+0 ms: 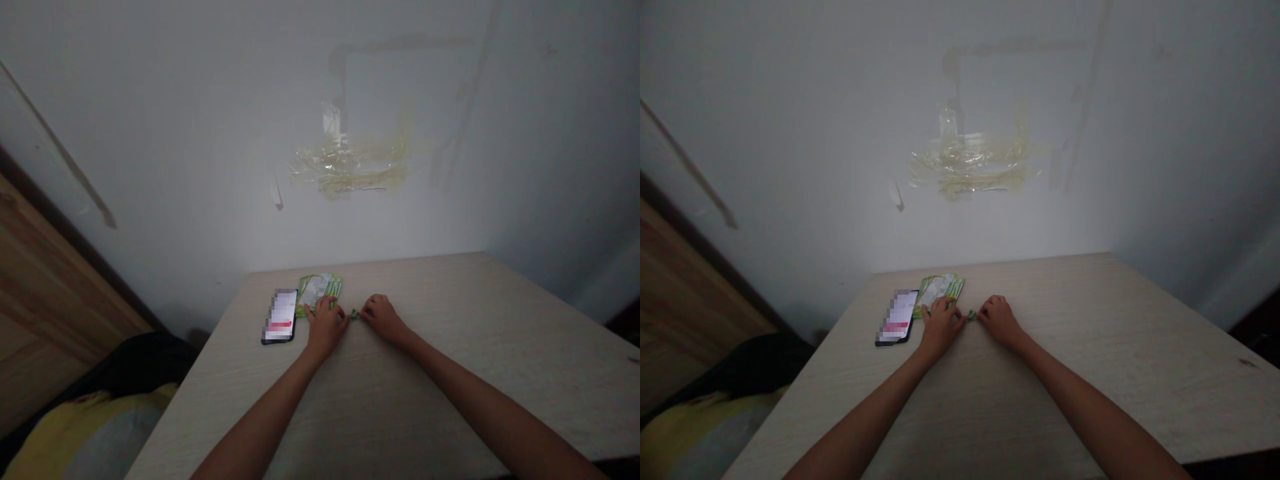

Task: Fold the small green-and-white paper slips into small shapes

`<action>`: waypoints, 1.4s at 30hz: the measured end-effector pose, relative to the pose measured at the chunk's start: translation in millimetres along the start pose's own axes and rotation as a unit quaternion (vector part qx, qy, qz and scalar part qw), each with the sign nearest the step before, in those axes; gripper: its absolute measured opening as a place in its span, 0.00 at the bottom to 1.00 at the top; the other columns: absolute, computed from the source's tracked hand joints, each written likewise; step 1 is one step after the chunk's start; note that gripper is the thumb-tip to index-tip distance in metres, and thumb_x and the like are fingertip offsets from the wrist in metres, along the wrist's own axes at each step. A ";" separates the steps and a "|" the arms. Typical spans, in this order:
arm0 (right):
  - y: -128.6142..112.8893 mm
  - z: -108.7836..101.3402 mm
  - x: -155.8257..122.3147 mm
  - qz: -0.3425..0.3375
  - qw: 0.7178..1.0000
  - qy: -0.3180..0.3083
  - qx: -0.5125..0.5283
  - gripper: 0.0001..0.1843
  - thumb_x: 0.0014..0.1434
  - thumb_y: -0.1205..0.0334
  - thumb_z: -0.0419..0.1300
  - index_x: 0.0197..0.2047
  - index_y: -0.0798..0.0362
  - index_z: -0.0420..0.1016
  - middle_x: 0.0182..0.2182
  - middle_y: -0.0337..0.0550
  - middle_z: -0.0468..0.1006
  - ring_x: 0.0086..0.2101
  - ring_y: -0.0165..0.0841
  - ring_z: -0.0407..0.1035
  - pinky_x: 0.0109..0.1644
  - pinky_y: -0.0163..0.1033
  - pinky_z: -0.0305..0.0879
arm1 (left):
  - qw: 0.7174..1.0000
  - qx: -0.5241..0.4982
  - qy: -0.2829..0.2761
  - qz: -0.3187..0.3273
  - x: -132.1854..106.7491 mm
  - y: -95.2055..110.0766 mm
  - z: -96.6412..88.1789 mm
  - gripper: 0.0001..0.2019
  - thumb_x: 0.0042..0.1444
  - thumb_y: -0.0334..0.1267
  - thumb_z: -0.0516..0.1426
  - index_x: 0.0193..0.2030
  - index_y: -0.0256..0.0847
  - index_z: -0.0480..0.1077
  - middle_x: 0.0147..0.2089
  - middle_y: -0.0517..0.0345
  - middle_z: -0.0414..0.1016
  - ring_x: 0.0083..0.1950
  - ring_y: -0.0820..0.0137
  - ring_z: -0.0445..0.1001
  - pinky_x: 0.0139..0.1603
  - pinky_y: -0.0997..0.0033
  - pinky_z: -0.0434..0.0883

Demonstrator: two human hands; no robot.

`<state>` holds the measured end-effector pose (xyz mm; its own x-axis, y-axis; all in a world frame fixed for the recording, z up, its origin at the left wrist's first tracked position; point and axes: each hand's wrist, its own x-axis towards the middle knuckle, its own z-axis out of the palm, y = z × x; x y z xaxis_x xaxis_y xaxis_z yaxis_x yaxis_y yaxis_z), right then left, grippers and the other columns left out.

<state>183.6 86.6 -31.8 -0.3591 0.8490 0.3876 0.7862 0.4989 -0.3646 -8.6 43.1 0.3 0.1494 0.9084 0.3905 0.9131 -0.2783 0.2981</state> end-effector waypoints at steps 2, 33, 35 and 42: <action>-0.8 0.0 -0.4 0.001 1.000 0.003 -0.006 0.12 0.62 0.56 0.58 0.36 0.55 0.77 0.37 0.48 0.73 0.43 0.38 0.64 0.51 0.43 0.59 | 1.000 -0.001 -0.001 0.001 0.0 -0.2 0.0 0.06 0.58 0.43 0.58 0.38 0.46 0.74 0.59 0.53 0.66 0.65 0.55 0.57 0.63 0.26 0.43; -17.3 -18.5 -12.5 -0.073 0.995 0.053 0.051 0.08 0.58 0.63 0.61 0.41 0.48 0.80 0.39 0.46 0.73 0.43 0.37 0.65 0.49 0.42 0.62 | 0.997 0.029 -0.003 0.065 0.8 -7.4 -1.8 0.07 0.59 0.45 0.58 0.41 0.55 0.76 0.59 0.56 0.67 0.66 0.55 0.55 0.62 0.24 0.30; -19.0 -18.8 -13.0 -0.076 0.994 0.060 0.041 0.07 0.57 0.63 0.63 0.39 0.48 0.81 0.39 0.46 0.73 0.43 0.38 0.65 0.49 0.42 0.62 | 0.997 0.030 -0.004 0.072 1.1 -8.2 -2.1 0.07 0.58 0.45 0.58 0.41 0.55 0.76 0.59 0.56 0.68 0.66 0.55 0.55 0.62 0.24 0.31; -20.8 -19.2 -12.0 -0.050 0.996 0.066 0.020 0.07 0.55 0.64 0.64 0.37 0.47 0.82 0.37 0.46 0.73 0.42 0.38 0.65 0.49 0.43 0.62 | 0.995 0.012 -0.021 0.099 -1.2 -10.0 -0.7 0.08 0.60 0.46 0.57 0.41 0.56 0.77 0.60 0.58 0.67 0.67 0.55 0.54 0.64 0.26 0.34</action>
<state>181.2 62.8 -12.6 -0.3633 0.7664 0.5298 0.7289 0.5880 -0.3507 -18.2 44.6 -2.5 0.3426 0.8488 0.4026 0.8731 -0.4459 0.1971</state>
